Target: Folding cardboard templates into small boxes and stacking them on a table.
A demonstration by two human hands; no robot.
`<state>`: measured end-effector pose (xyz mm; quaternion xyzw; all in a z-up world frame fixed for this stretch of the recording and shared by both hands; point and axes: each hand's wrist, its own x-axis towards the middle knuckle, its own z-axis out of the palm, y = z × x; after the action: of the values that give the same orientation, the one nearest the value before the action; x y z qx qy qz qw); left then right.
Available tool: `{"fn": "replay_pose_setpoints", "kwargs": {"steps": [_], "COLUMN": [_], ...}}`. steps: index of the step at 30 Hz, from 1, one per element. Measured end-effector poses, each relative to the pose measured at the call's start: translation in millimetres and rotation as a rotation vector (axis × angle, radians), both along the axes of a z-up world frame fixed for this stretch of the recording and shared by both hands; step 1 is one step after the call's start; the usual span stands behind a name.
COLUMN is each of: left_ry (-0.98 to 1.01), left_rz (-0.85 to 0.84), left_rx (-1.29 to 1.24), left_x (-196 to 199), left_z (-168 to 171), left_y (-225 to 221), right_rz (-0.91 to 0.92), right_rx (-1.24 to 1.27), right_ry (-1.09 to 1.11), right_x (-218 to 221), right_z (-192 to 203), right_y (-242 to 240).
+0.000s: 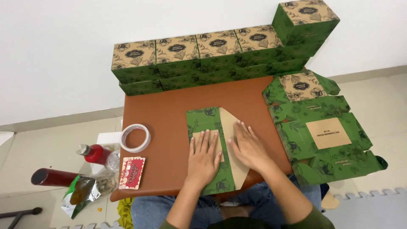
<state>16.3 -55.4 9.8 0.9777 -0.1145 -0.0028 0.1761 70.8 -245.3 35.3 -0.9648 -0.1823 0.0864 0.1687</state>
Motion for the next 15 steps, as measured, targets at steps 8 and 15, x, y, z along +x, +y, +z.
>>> {"fn": "replay_pose_setpoints", "kwargs": {"steps": [8,15], "left_ry": [-0.058,-0.339], "left_rz": [-0.042,-0.341], "left_rx": [-0.013,-0.230], "left_x": [-2,-13], "left_z": [1,26], "left_y": [3,-4], "right_rz": [-0.006,-0.284], "right_rx": [0.001,0.259], "right_ry": [-0.067,-0.558], "right_x": [-38,-97], "right_z": [11,-25], "right_y": [-1,-15]}}
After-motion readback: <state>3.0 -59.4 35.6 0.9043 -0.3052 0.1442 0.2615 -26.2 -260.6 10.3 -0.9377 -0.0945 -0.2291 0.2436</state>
